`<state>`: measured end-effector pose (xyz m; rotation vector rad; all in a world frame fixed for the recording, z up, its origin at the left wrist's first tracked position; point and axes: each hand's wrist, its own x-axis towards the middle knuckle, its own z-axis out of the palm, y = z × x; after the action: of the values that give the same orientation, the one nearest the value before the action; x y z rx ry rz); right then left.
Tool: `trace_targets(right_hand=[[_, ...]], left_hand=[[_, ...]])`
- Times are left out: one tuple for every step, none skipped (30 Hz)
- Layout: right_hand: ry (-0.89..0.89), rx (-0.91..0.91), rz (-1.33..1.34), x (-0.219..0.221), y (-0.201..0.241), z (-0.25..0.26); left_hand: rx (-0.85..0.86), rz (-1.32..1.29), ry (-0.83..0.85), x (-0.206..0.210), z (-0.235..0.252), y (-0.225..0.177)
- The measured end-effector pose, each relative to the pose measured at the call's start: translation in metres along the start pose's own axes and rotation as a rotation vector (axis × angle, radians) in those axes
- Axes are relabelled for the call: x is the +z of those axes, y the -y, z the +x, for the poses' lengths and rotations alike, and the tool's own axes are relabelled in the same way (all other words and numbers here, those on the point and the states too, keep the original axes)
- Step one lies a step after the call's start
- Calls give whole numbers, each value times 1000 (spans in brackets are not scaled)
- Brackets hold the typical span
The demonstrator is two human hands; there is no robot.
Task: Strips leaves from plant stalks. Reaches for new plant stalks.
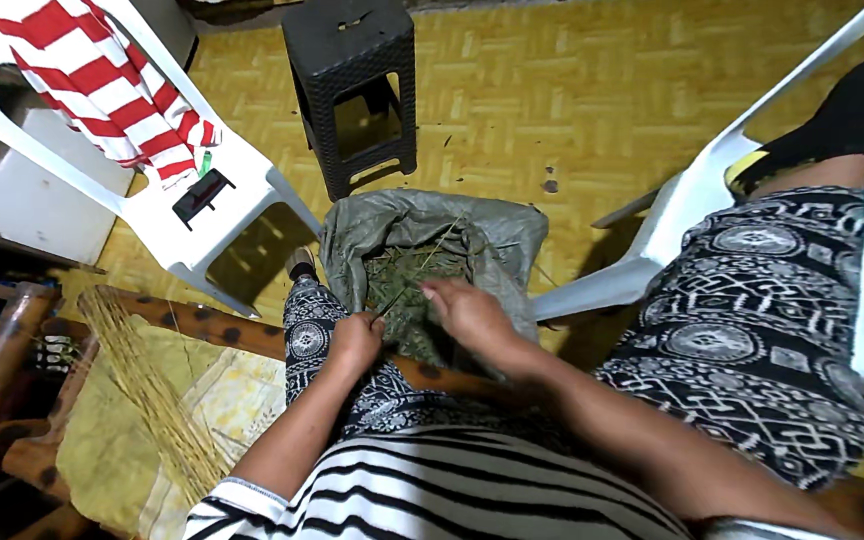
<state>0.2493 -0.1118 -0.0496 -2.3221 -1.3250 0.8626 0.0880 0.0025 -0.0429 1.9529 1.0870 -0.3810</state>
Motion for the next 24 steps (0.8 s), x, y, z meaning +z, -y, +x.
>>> trace_targets(right_hand=[[42,-27,19,5,7,-5],[79,-54,27,9,13,-10],[107,-73,28,13,17,-13],[130,-77,26,15,20,-15],[149,-67,15,16,22,-15],[157,-50,-3,16,23,-15],[156,-34,-29,16,24,-14],[145,-25,-59,16,25,-13],[136,-19,-87,16,25,-12],[131,-9,-112,15,25,-11],[127,0,-131,15,24,-10],[127,2,-146,14,22,-9],[120,-3,-164,14,22,-8],[108,-11,-181,14,22,-8],[93,-19,-196,15,21,-8],[69,-26,-207,16,20,-7],[43,-27,-215,17,17,-5],[15,-23,-223,16,14,-3],[-16,-11,-229,15,10,0],[-31,14,-229,12,5,3],[-40,47,-223,8,2,7],[-53,78,-209,5,-1,10],[-77,103,-195,4,-5,12],[-107,127,-183,3,-10,15]], left_hand=[[0,6,-2,0,2,-3],[5,9,-8,0,3,-5],[10,13,-14,1,4,-6],[17,21,-19,1,5,-7],[20,35,-22,2,5,-8],[22,60,-25,4,5,-10],[26,97,-30,5,5,-11],[29,140,-36,7,4,-12],[28,183,-39,8,3,-13],[31,224,-40,10,2,-14],[31,266,-37,11,0,-15],[33,300,-39,12,-1,-16],[39,326,-50,13,-2,-16],[49,345,-69,14,-2,-15],[62,356,-86,15,-3,-14],[78,362,-107,16,-4,-13],[93,367,-125,17,-5,-12],[103,369,-133,16,-6,-13],[109,367,-138,15,-7,-12],[110,362,-136,14,-7,-12],[113,353,-137,14,-7,-11],[116,342,-137,13,-7,-10],[115,331,-134,13,-7,-9],[115,314,-130,12,-7,-9]])
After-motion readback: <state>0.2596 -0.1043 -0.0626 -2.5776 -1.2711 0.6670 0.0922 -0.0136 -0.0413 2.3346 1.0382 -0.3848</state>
